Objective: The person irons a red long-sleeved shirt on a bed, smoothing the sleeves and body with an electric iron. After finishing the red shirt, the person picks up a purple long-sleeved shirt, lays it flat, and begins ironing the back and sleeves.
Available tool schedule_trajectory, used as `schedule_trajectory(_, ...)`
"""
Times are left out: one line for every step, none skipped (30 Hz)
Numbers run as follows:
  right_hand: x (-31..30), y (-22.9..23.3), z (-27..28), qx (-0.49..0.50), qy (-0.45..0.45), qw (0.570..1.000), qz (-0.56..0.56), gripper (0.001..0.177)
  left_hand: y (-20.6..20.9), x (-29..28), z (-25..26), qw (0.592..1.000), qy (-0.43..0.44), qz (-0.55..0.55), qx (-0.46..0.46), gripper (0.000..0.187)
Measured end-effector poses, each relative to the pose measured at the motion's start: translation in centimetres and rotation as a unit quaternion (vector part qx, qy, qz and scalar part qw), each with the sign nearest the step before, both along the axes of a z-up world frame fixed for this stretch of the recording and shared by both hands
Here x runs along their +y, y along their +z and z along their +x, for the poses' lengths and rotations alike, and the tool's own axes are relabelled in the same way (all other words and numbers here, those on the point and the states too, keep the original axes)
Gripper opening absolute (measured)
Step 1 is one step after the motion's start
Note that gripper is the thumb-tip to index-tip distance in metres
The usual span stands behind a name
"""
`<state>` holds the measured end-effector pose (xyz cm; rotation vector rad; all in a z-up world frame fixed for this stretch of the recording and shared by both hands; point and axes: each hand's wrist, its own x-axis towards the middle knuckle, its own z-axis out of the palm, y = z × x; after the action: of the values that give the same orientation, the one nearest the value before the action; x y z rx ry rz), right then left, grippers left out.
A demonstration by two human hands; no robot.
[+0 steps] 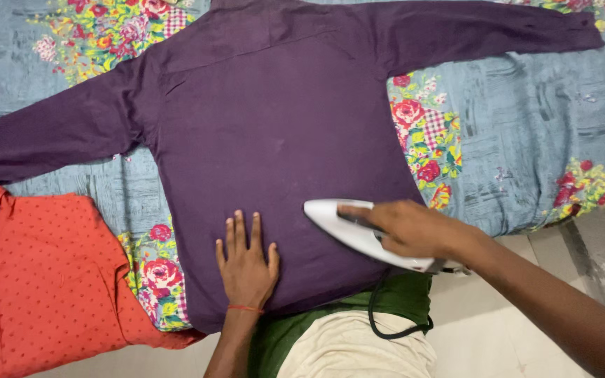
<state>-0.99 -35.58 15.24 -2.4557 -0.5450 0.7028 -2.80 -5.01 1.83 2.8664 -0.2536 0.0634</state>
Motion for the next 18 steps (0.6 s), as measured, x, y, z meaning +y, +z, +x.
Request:
schedule_trajectory(0.2, 0.3, -0.6, 0.028, 0.021, 0.999, -0.016, 0.089, 0.1, 0.7, -0.1, 1.0, 0.007, -0.003, -0.001, 0.068)
schedule_trajectory(0.5, 0.6, -0.9, 0.056, 0.041, 0.997, -0.032, 0.089, 0.2, 1.2, -0.2, 1.0, 0.015, -0.005, -0.001, 0.068)
schedule_trajectory(1.0, 0.8, -0.8, 0.06, 0.052, 0.996, -0.034, 0.091, 0.3, 1.4, -0.1, 1.0, 0.018, -0.009, 0.0, 0.068)
schedule_trajectory(1.5, 1.0, -0.5, 0.065, 0.063, 0.995, -0.036, 0.094, 0.4, 1.5, -0.2, 1.0, 0.022, -0.013, 0.002, 0.067)
schedule_trajectory(2.0, 1.1, 0.0, 0.069, 0.076, 0.994, -0.039, 0.096, 0.5, 1.4, -0.1, 1.0, 0.027, -0.016, 0.002, 0.067)
schedule_trajectory(3.0, 0.9, 0.7, 0.048, 0.078, 0.995, -0.034, 0.093, 0.4, 1.3, -0.1, 1.0, 0.026, -0.016, 0.002, 0.067)
schedule_trajectory(4.4, 0.5, 1.5, 0.028, 0.08, 0.996, -0.027, 0.09, 0.3, 1.3, 0.0, 1.0, 0.026, -0.013, 0.001, 0.066)
schedule_trajectory(5.9, 0.2, 2.1, 0.007, 0.081, 0.996, -0.021, 0.087, 0.2, 1.5, 0.0, 1.0, 0.025, -0.011, 0.0, 0.066)
schedule_trajectory(7.2, -0.1, 2.8, 0.011, 0.088, 0.996, -0.017, 0.088, 0.0, 1.6, -0.1, 0.999, 0.027, -0.018, -0.003, 0.067)
schedule_trajectory(8.5, -0.3, 3.8, 0.015, 0.094, 0.995, -0.014, 0.089, -0.3, 1.7, -0.2, 0.999, 0.029, -0.025, -0.006, 0.067)
schedule_trajectory(9.4, -0.3, 4.3, 0.017, 0.101, 0.995, -0.01, 0.089, -0.5, 1.9, -0.3, 0.999, 0.032, -0.031, -0.012, 0.068)
schedule_trajectory(9.7, 0.0, 4.5, 0.022, 0.112, 0.993, -0.007, 0.091, -0.7, 2.4, -0.5, 0.998, 0.037, -0.036, -0.025, 0.068)
schedule_trajectory(9.8, 0.2, 4.6, 0.027, 0.121, 0.992, -0.006, 0.093, -0.9, 2.9, -0.5, 0.998, 0.039, -0.045, -0.038, 0.069)
schedule_trajectory(9.8, 0.4, 4.6, 0.033, 0.129, 0.991, -0.006, 0.095, -1.1, 3.5, -0.5, 0.996, 0.041, -0.053, -0.052, 0.069)
schedule_trajectory(9.4, 0.6, 4.1, 0.048, 0.137, 0.989, -0.033, 0.093, -1.2, 4.2, -0.5, 0.996, 0.039, -0.057, -0.052, 0.068)
schedule_trajectory(8.8, 0.9, 3.3, 0.063, 0.144, 0.986, -0.059, 0.091, -1.4, 5.2, -0.4, 0.996, 0.036, -0.061, -0.052, 0.066)
schedule_trajectory(8.3, 1.1, 2.5, 0.08, 0.154, 0.981, -0.083, 0.09, -1.5, 6.0, -0.4, 0.996, 0.036, -0.063, -0.05, 0.065)
schedule_trajectory(7.8, 1.4, 1.6, 0.08, 0.16, 0.98, -0.083, 0.09, -1.7, 6.6, -0.5, 0.994, 0.03, -0.094, -0.055, 0.065)
